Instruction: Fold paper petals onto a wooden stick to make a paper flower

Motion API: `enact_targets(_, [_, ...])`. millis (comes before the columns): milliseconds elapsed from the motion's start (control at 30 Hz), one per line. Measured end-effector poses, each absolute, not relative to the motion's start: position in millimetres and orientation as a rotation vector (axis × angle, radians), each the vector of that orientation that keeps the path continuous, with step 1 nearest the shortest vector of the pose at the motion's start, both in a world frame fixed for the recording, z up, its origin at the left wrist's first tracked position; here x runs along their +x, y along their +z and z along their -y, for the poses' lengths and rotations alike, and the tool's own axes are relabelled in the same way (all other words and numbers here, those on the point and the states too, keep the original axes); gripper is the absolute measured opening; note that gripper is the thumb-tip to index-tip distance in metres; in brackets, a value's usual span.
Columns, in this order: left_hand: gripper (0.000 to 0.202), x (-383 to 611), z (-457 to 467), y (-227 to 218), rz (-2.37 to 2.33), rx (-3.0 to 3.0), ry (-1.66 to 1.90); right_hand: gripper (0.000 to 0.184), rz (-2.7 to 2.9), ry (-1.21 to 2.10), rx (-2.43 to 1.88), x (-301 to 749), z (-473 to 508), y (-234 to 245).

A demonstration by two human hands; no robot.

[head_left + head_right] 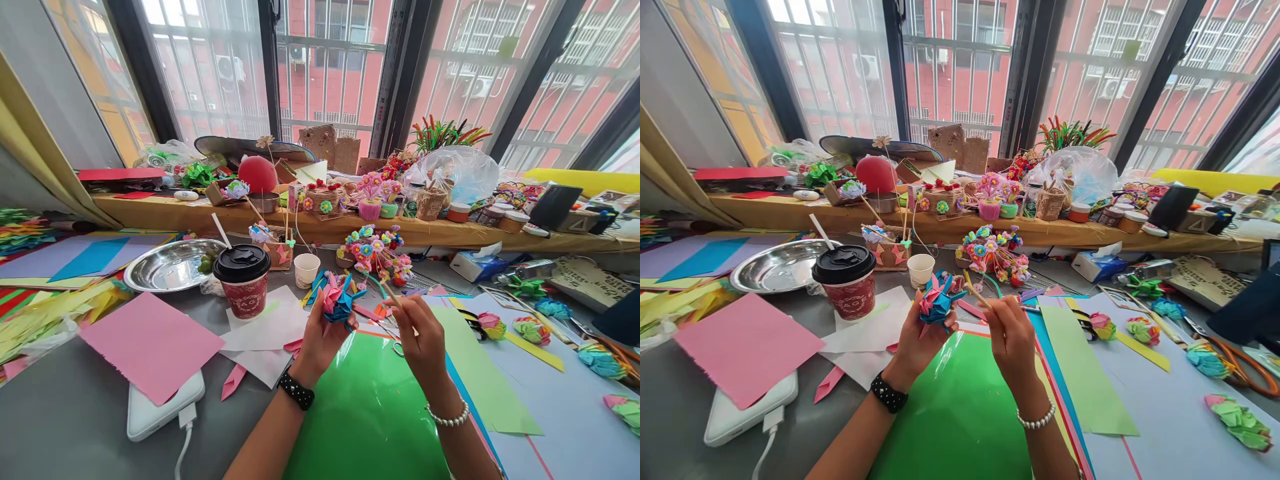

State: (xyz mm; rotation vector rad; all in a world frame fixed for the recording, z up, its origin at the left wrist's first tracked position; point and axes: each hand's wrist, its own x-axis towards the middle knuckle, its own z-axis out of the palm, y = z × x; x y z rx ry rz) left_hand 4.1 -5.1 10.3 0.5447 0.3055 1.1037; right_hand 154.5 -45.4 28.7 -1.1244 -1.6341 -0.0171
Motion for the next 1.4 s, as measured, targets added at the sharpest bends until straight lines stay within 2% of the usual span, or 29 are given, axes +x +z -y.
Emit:
enact_targets(200, [0.038, 7, 1, 6, -0.415, 0.530, 1.178, 0.028, 1.706, 0.102, -1.177, 153, 44, 26])
enact_targets(467, [0.013, 8, 5, 12, -0.265, 0.555, 1.190, 0.017, 1.680, 0.167, -1.142, 152, 42, 28])
enact_targets(667, [0.032, 13, 9, 9, -0.289, 0.710, 1.132, 0.021, 1.683, 0.233, -1.156, 155, 40, 27])
enact_targets(967, [0.016, 16, 9, -4, -0.377, 0.835, 1.067, 0.012, 1.785, 0.327, -1.160, 153, 39, 27])
enact_targets(1400, [0.051, 14, 12, -2, -0.436, 0.969, 0.993, 0.008, 1.787, 0.383, -1.194, 152, 39, 27])
